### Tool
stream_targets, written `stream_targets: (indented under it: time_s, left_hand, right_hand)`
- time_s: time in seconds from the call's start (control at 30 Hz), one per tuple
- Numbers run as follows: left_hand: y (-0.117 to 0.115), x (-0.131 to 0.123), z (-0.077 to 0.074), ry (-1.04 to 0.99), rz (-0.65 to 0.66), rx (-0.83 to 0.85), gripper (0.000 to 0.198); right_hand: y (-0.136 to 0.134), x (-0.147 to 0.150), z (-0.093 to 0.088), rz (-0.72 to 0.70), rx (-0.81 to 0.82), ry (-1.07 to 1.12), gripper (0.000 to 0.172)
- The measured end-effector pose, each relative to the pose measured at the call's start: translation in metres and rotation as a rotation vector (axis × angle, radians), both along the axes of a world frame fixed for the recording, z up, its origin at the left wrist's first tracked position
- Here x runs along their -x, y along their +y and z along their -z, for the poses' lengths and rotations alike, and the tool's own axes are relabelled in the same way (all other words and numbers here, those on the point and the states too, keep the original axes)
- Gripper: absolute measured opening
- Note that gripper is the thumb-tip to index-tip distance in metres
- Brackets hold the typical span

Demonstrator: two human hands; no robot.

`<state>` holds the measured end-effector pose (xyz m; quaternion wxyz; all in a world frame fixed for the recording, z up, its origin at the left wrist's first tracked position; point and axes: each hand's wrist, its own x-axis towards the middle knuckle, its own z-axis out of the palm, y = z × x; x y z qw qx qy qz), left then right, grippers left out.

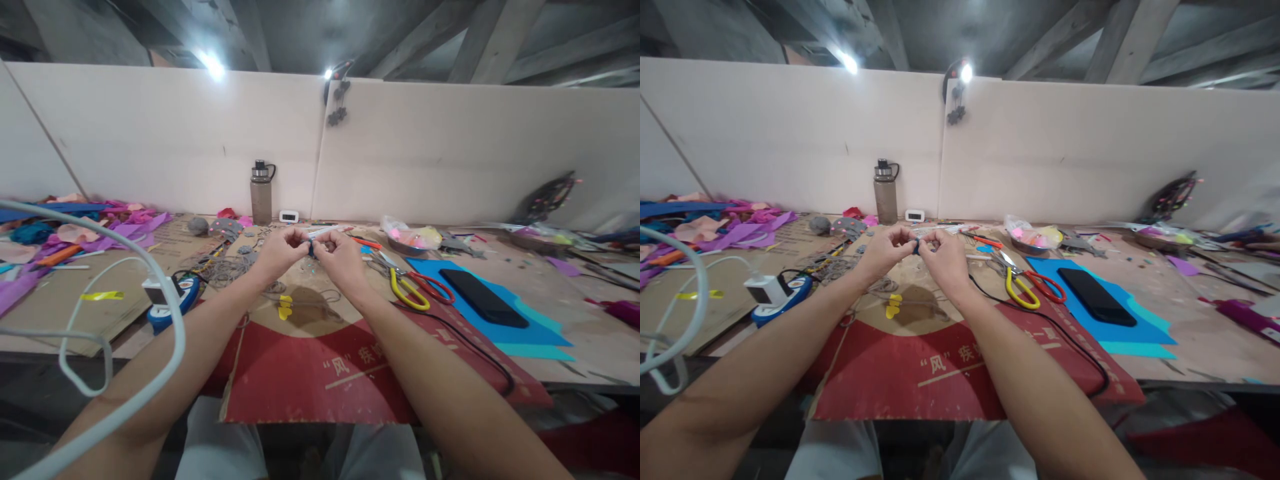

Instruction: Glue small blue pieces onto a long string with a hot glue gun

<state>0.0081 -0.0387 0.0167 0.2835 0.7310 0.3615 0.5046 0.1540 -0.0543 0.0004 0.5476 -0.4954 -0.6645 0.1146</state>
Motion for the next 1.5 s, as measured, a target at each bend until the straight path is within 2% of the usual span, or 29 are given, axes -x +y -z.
stream_targets:
  time_s: [0.23, 0.6, 0.77, 0.93, 1.13, 1.3, 1.5]
  left_hand:
    - [-0.002, 0.003, -0.004, -0.008, 0.137, 0.124, 0.017]
    - [0.007, 0.007, 0.001, -0.215, 0.130, 0.279, 0.016]
    - [0.009, 0.009, 0.001, -0.150, 0.186, 0.238, 0.017]
    - [0.007, 0.008, 0.001, -0.088, 0.170, 0.210, 0.014]
    - [0.008, 0.009, 0.002, -0.022, 0.145, 0.179, 0.010]
    - [0.005, 0.008, -0.001, -0.053, 0.135, 0.159, 0.008]
    - [0.005, 0.006, 0.002, -0.093, 0.164, 0.236, 0.012]
  right_hand:
    - [-0.003, -0.002, -0.005, 0.024, -0.025, -0.023, 0.016]
    - [-0.002, -0.006, -0.009, 0.025, 0.019, 0.025, 0.015]
    - [-0.002, -0.007, -0.009, 0.031, 0.005, -0.027, 0.015]
    - [-0.004, -0.007, -0.010, 0.038, -0.031, -0.094, 0.014]
    - [0.001, -0.008, -0.005, -0.025, -0.039, -0.115, 0.016]
    - [0.000, -0.009, -0.006, -0.054, 0.000, -0.080, 0.019]
    - [0.002, -0.009, -0.007, -0.090, 0.061, -0.005, 0.018]
